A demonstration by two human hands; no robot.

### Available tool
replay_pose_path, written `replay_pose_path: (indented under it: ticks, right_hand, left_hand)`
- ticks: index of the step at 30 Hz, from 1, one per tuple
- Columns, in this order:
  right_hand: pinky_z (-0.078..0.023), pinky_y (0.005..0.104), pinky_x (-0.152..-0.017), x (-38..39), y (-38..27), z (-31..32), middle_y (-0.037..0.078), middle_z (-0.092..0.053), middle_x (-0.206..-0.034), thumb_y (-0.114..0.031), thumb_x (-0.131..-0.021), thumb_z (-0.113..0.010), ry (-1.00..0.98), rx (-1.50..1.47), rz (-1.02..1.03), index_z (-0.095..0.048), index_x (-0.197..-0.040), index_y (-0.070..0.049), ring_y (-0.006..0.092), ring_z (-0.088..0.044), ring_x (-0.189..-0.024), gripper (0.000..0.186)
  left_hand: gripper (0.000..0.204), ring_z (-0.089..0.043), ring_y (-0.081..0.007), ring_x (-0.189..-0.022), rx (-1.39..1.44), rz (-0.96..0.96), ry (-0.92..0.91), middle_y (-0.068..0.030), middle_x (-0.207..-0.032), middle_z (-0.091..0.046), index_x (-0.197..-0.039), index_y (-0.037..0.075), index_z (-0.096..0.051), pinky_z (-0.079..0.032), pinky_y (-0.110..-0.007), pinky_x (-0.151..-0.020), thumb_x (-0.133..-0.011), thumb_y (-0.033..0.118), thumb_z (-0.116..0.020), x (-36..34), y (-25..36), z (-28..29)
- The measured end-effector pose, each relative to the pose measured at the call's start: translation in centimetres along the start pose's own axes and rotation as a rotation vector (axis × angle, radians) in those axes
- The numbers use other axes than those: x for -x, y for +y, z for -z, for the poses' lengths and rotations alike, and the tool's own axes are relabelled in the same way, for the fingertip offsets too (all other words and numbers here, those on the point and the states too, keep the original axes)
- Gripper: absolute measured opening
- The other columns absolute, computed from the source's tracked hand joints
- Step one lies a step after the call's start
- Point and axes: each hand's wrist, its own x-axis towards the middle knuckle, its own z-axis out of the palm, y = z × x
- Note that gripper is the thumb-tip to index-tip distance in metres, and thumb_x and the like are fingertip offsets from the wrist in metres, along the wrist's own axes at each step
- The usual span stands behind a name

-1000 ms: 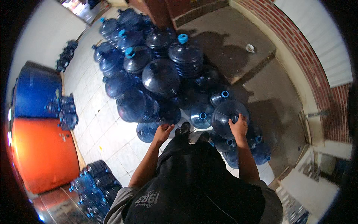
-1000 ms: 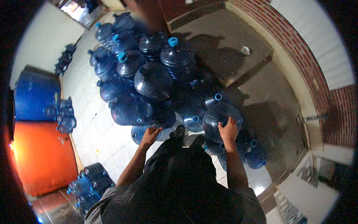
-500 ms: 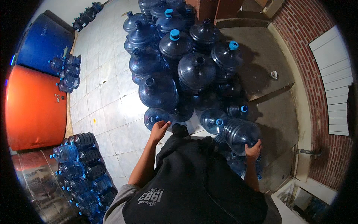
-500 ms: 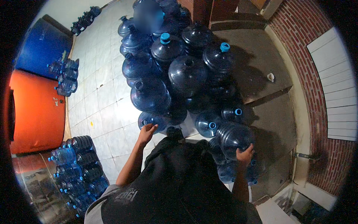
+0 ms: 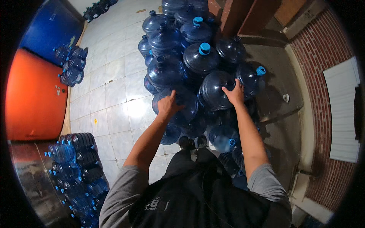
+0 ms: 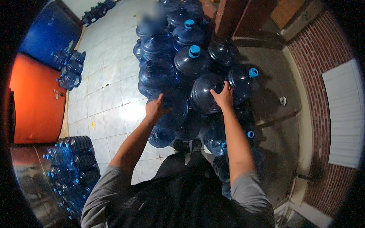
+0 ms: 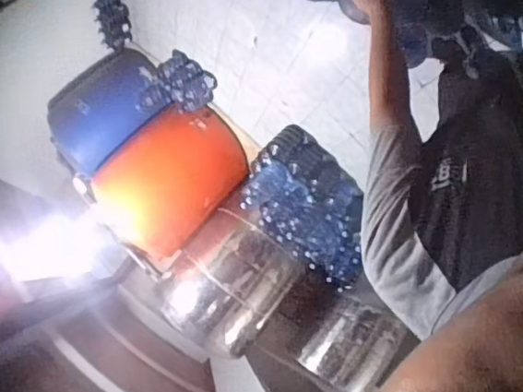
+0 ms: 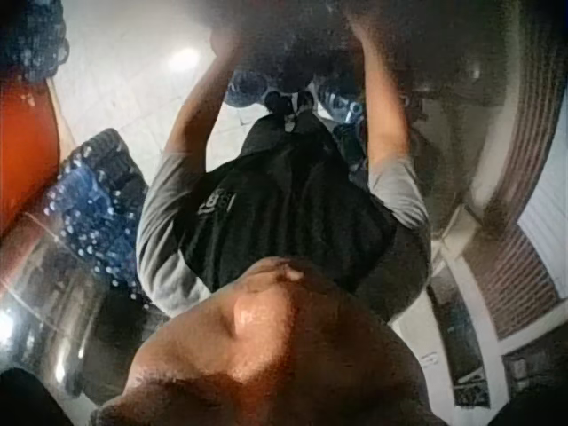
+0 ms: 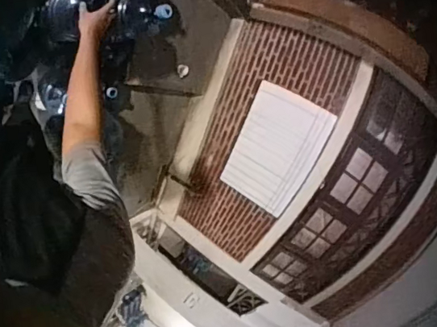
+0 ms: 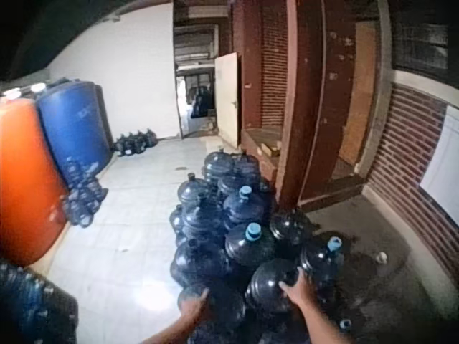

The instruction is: The person removes a blue plastic seal from a water jug by hand and then carries water jugs across a tiled room to another stack.

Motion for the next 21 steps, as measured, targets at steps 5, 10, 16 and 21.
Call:
replay_pose_path:
  ticks: [5, 10, 16, 21]
  right_hand:
    - [-0.05, 0.0513, -0.095, -4.2, 2.1, -5.3, 0.032, -0.061, -0.116, -0.037, -0.078, -0.079, -0.01, 0.051, -0.023, -0.045, -0.133, -0.003, 0.0476, -0.061, -0.108, 0.073]
    - [-0.054, 0.052, -0.083, -3.4, 2.5, -2.3, 0.03, -0.066, -0.105, -0.035, -0.077, -0.079, 0.032, 0.08, 0.12, -0.051, -0.126, -0.002, 0.049, -0.066, -0.095, 0.066]
    - [-0.051, 0.0529, -0.085, 1.5, 0.9, 8.7, 0.029, -0.068, -0.101, -0.04, -0.077, -0.079, 0.134, 0.006, 0.161, -0.06, -0.117, -0.001, 0.0464, -0.065, -0.096, 0.059]
    - [-0.055, 0.0414, -0.062, 10.3, 1.7, 19.5, 0.02, -0.07, -0.086, -0.036, -0.079, -0.081, 0.195, -0.184, -0.028, -0.059, -0.107, -0.003, 0.0306, -0.069, -0.068, 0.049]
  left_hand:
    - [0.067, -0.07, -0.0372, -0.08, -0.023, -0.013, 0.116, -0.0178, -0.085, -0.07, -0.123, 0.012, -0.054, -0.054, -0.047, -0.067, -0.073, 0.049, -0.079, -1.4, -0.3, -2.3]
    - [0.067, -0.07, -0.0359, -0.078, 0.139, 0.071, 0.257, -0.0175, -0.087, -0.072, -0.119, 0.012, -0.058, -0.054, -0.045, -0.067, -0.07, 0.05, -0.081, 4.1, -3.7, -0.2]
    - [0.055, -0.065, -0.0195, -0.055, 0.429, 0.112, 0.524, -0.0104, -0.066, -0.067, -0.099, 0.005, -0.06, -0.049, -0.032, -0.053, -0.07, 0.044, -0.087, 12.9, -10.0, 7.3]
    - [0.046, -0.052, -0.0064, -0.057, 0.682, -0.002, 0.746, 0.0003, -0.063, -0.059, -0.08, 0.001, -0.059, -0.041, -0.024, -0.051, -0.075, 0.038, -0.087, 17.8, -12.0, 11.2]
